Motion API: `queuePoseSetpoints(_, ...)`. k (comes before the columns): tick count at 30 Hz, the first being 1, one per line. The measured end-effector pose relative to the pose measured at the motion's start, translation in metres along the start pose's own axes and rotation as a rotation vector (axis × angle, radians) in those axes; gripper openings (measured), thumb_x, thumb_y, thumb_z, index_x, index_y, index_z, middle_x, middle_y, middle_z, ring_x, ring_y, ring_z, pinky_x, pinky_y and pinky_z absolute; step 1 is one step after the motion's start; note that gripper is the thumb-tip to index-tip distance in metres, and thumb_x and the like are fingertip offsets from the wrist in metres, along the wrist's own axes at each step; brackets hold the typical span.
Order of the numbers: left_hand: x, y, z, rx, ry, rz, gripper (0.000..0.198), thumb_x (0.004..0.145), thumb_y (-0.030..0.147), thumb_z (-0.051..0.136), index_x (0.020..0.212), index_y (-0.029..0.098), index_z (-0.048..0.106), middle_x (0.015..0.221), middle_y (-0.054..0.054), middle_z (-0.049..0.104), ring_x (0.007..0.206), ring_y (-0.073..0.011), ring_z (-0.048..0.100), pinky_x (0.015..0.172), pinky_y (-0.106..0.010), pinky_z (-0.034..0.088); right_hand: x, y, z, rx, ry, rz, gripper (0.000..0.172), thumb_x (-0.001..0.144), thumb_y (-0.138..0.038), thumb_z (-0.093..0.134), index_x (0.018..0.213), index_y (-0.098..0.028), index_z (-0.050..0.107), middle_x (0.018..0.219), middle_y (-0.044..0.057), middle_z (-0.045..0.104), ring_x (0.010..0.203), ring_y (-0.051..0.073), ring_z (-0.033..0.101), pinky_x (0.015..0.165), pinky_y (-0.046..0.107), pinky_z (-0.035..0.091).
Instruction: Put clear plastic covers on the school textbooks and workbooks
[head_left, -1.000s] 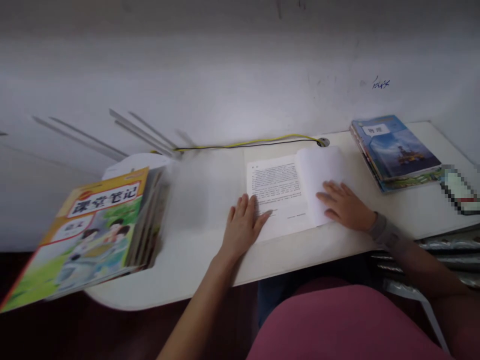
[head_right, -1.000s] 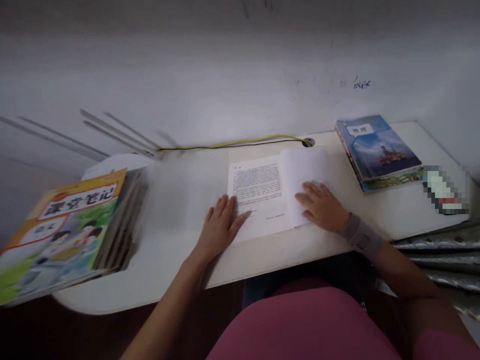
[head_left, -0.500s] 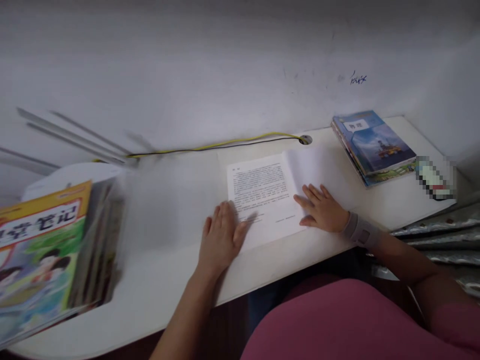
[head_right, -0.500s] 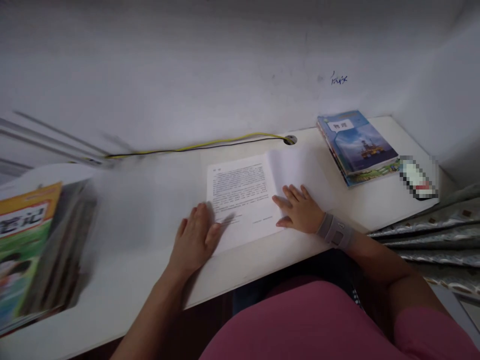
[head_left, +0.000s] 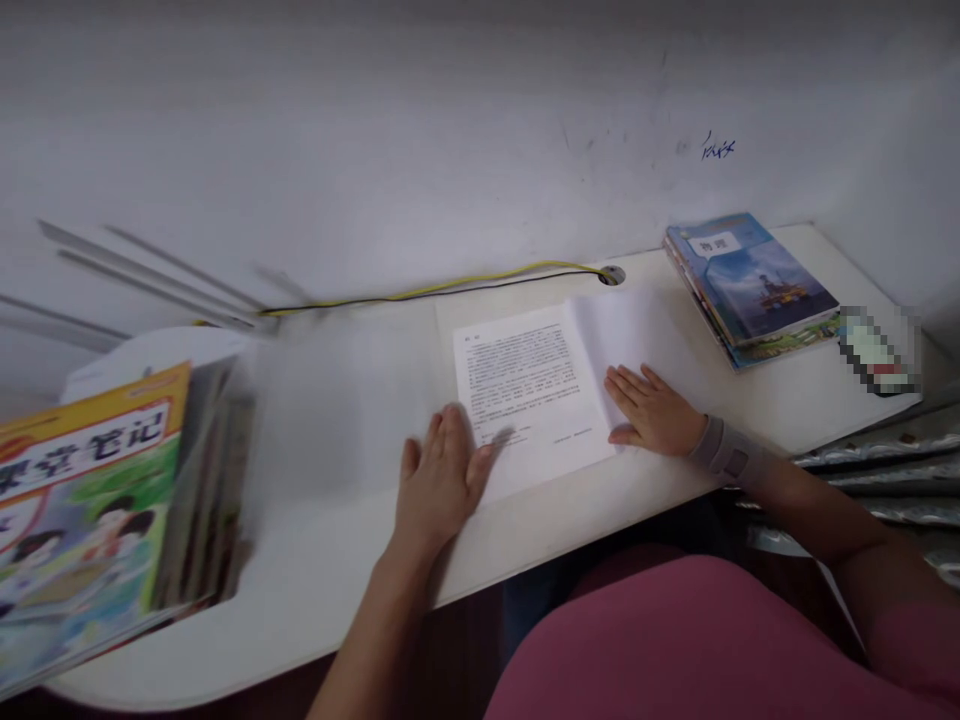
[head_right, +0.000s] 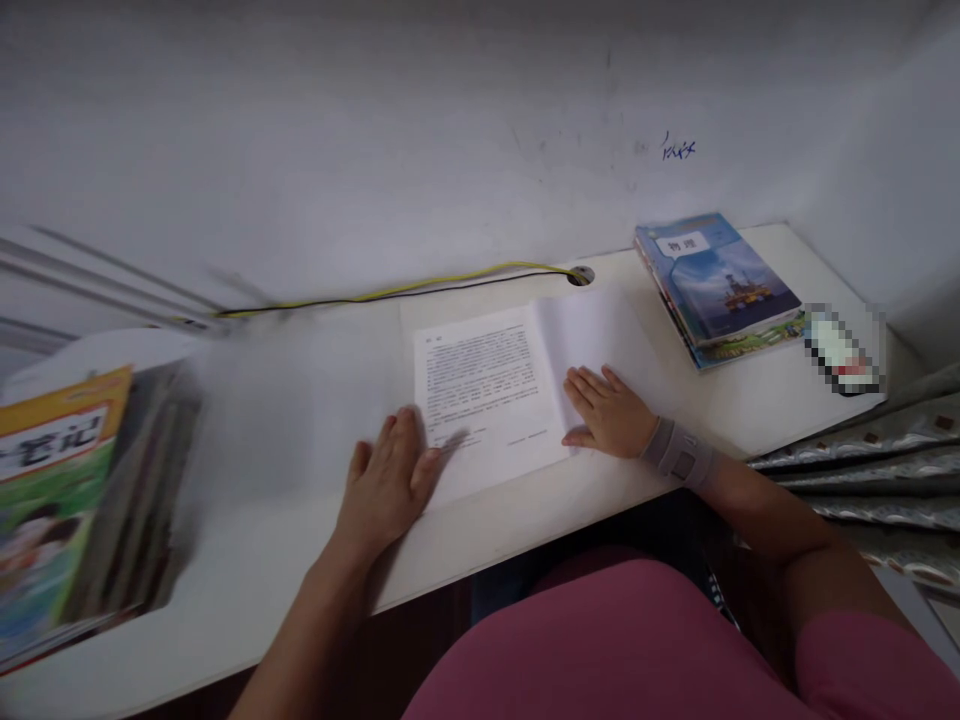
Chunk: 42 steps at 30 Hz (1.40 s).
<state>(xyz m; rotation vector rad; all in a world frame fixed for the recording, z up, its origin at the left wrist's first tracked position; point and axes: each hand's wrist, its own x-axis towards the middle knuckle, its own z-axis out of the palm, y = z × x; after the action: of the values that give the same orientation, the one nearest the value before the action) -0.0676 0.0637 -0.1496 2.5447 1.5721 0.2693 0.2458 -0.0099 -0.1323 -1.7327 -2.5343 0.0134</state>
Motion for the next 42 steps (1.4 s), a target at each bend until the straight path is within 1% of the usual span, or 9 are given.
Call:
queuePoseSetpoints(4, 0.0, 0.002, 0.0, 0.01, -0.005, -0.004, 0.082, 0.091, 0.061, 0.007, 0.148, 0.002, 0.018, 0.148, -0.024, 0.033, 0.14, -0.0334, 0.026, 0.11, -0.058, 0.022, -0.001, 0.001, 0.001, -0.001, -0.011, 0.011, 0.08, 0.09, -0.062, 0.036, 0.144, -0.003, 0.031, 0.149, 0.021, 0.031, 0.14, 0.029, 0.027, 0.113, 0.048, 0.021)
queuePoseSetpoints(8, 0.0, 0.002, 0.0, 0.0, -0.007, 0.001, 0.08, 0.092, 0.059, 0.009, 0.147, 0.001, 0.019, 0.147, -0.025, 0.033, 0.139, -0.0343, 0.027, 0.11, -0.059, 0.023, -0.003, 0.001, 0.001, -0.015, -0.006, 0.009, 0.08, 0.09, -0.062, 0.033, 0.143, -0.002, 0.032, 0.149, 0.022, 0.031, 0.14, 0.029, 0.028, 0.112, 0.048, 0.023)
queuePoseSetpoints(12, 0.0, 0.002, -0.001, 0.0, -0.003, 0.002, 0.079, 0.092, 0.058, 0.01, 0.147, 0.001, 0.02, 0.148, -0.025, 0.032, 0.14, -0.0346, 0.026, 0.109, -0.06, 0.022, -0.003, 0.002, 0.0, 0.002, -0.014, 0.011, 0.08, 0.09, -0.062, 0.034, 0.144, -0.003, 0.03, 0.15, 0.021, 0.03, 0.14, 0.029, 0.027, 0.112, 0.048, 0.023)
queuePoseSetpoints(19, -0.001, 0.002, -0.001, -0.006, -0.001, -0.001, 0.075, 0.093, 0.056, 0.013, 0.149, 0.006, 0.016, 0.149, -0.021, 0.032, 0.14, -0.0314, 0.026, 0.111, -0.057, 0.022, -0.004, 0.004, 0.002, 0.024, -0.019, 0.005, 0.081, 0.09, -0.062, 0.035, 0.146, -0.004, 0.025, 0.15, 0.021, 0.029, 0.141, 0.03, 0.025, 0.113, 0.051, 0.022)
queuePoseSetpoints(23, -0.001, 0.001, 0.0, -0.005, 0.013, 0.006, 0.073, 0.093, 0.054, 0.015, 0.15, 0.007, 0.014, 0.149, -0.021, 0.031, 0.14, -0.0324, 0.026, 0.11, -0.059, 0.022, -0.005, 0.003, 0.002, 0.013, -0.017, 0.004, 0.081, 0.09, -0.062, 0.032, 0.146, -0.003, 0.025, 0.15, 0.022, 0.028, 0.141, 0.03, 0.024, 0.113, 0.051, 0.02)
queuePoseSetpoints(26, -0.001, 0.001, 0.0, -0.007, 0.005, 0.009, 0.074, 0.093, 0.053, 0.015, 0.149, 0.005, 0.016, 0.149, -0.022, 0.032, 0.14, -0.0331, 0.026, 0.11, -0.059, 0.022, -0.006, 0.004, 0.0, -0.002, -0.028, 0.002, 0.081, 0.091, -0.062, 0.031, 0.144, -0.001, 0.028, 0.15, 0.022, 0.028, 0.141, 0.03, 0.025, 0.113, 0.05, 0.021)
queuePoseSetpoints(35, 0.0, 0.003, -0.001, 0.017, -0.028, -0.017, 0.074, 0.093, 0.051, 0.017, 0.146, -0.001, 0.02, 0.148, -0.024, 0.032, 0.14, -0.0332, 0.025, 0.111, -0.058, 0.022, -0.007, 0.01, -0.002, 0.004, -0.045, 0.005, 0.08, 0.09, -0.061, 0.034, 0.145, -0.003, 0.028, 0.15, 0.021, 0.028, 0.141, 0.03, 0.025, 0.112, 0.051, 0.022)
queuePoseSetpoints(39, 0.0, 0.003, 0.0, 0.018, -0.006, -0.005, 0.073, 0.094, 0.052, 0.02, 0.146, 0.001, 0.021, 0.147, -0.025, 0.033, 0.14, -0.0335, 0.026, 0.11, -0.059, 0.023, -0.008, 0.011, 0.0, 0.026, -0.024, -0.003, 0.079, 0.09, -0.06, 0.036, 0.145, -0.003, 0.028, 0.15, 0.022, 0.029, 0.141, 0.03, 0.025, 0.112, 0.051, 0.023)
queuePoseSetpoints(42, 0.001, 0.005, -0.002, 0.012, 0.052, 0.02, 0.068, 0.094, 0.052, 0.027, 0.143, 0.004, 0.03, 0.146, -0.025, 0.035, 0.138, -0.0346, 0.03, 0.108, -0.059, 0.027, -0.01, 0.013, 0.0, 0.048, 0.003, -0.014, 0.076, 0.091, -0.056, 0.039, 0.144, -0.003, 0.029, 0.149, 0.022, 0.031, 0.14, 0.03, 0.027, 0.111, 0.052, 0.025)
